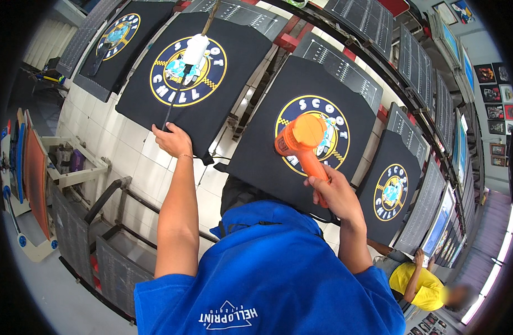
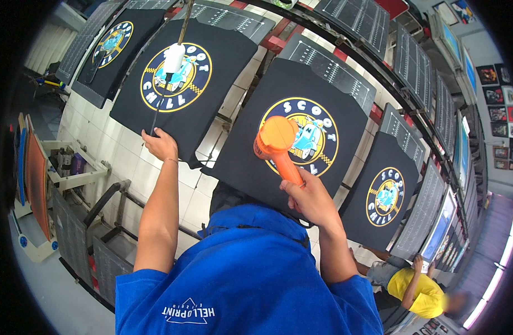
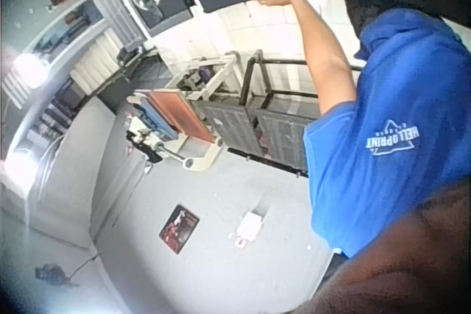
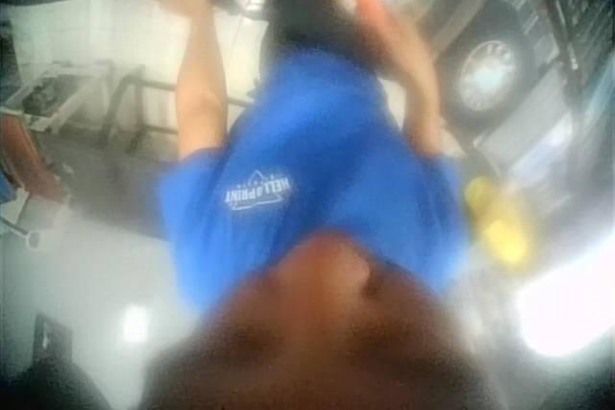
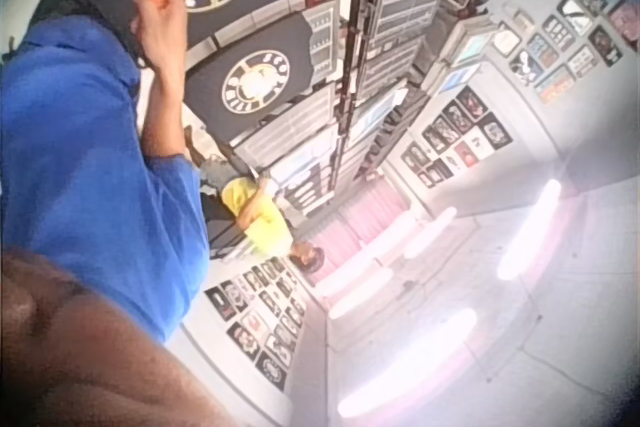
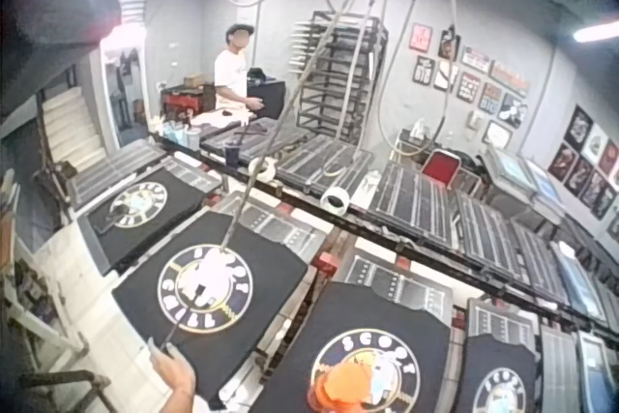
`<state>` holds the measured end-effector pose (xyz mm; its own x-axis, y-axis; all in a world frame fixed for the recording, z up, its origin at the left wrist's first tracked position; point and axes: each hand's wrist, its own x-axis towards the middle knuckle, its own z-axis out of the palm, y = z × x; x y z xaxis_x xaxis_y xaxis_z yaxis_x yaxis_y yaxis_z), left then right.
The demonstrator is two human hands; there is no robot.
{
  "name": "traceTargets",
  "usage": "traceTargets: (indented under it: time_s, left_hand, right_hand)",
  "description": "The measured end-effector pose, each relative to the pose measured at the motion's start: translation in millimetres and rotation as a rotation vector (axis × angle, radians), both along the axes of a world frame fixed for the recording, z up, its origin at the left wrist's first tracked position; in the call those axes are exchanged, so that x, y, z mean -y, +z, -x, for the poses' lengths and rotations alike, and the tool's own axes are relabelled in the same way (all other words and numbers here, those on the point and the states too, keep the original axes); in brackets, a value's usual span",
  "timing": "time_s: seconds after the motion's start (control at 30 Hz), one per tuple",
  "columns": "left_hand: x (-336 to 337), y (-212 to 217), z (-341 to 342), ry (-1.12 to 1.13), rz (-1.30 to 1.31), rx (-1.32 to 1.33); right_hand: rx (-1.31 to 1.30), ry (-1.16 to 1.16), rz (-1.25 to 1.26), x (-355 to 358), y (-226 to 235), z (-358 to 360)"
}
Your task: The person uses a heat gun to dry the ink on several t-shirts mounted on a screen printing rack, moving the nozzle across the graphic area of each shirt one by one.
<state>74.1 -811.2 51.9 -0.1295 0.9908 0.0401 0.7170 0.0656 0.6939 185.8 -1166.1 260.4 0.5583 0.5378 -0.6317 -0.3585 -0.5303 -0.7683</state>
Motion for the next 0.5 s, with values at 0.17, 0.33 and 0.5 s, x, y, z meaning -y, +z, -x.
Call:
traceTargets:
  time_s: [0.17,0.33,0.5]
  left_hand:
    - [1,3,-2,-0.005,0.03,-0.007]
    - [1,3,1,-0.009,-0.004,-0.002]
    - [2,3,-2,-0.011,0.008,-0.007]
  right_hand:
    - [0.0,-0.033,-0.003,-2,6,2]
    - [-0.021,0.009,0.04,1,12,1]
    - [0.026,-0.038,-0.024,2,1,-2]
